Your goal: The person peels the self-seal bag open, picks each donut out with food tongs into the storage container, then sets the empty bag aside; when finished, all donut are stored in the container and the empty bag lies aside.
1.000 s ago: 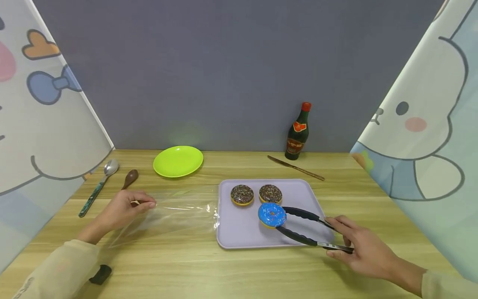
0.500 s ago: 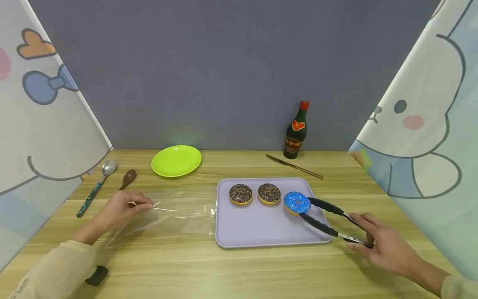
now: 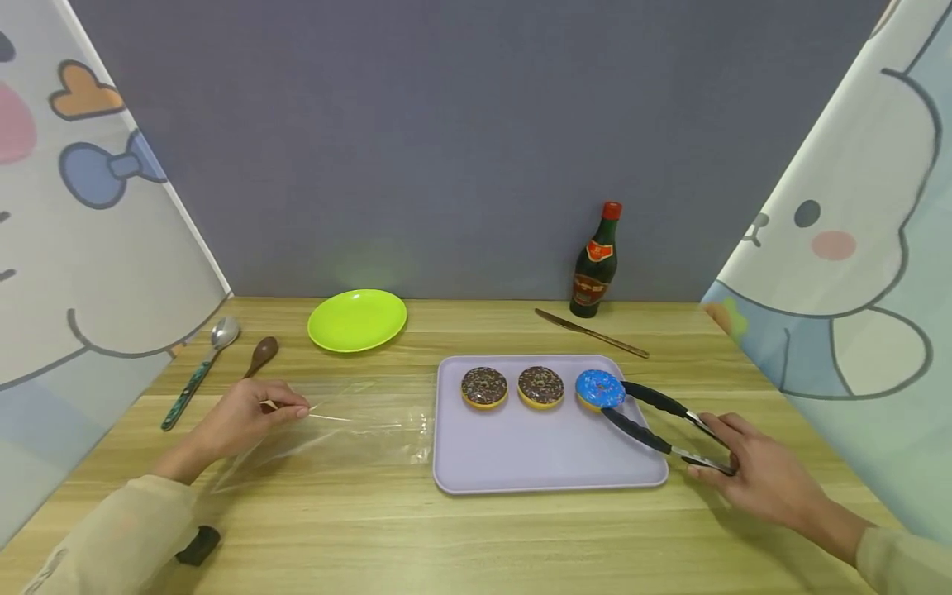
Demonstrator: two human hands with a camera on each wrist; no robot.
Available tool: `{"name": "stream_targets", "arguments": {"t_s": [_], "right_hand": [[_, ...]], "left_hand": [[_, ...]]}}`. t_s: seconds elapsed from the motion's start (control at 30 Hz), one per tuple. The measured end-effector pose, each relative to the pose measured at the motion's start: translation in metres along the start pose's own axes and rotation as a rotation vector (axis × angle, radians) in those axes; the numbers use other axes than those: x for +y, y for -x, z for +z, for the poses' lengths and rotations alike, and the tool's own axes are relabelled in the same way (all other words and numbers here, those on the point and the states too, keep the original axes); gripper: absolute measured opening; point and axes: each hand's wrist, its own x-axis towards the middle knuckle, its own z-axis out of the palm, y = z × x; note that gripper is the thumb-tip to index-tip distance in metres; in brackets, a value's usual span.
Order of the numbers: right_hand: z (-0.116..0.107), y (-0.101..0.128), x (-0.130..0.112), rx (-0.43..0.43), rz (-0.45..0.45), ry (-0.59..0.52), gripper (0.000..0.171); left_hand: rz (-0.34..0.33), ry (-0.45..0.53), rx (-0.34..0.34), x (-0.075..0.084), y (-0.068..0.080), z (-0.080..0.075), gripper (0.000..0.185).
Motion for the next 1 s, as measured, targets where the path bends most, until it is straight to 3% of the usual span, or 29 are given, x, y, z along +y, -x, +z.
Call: {"name": "stream_targets", "arguments": {"t_s": [1.0], "right_hand": [[0.0081,-0.0060,-0.0010,-0.034,0.047,0.001,0.077]], "left_hand": [[-0.069,-0.024,-0.019,0.0005,-0.0016,0.0028,0.004]]}}
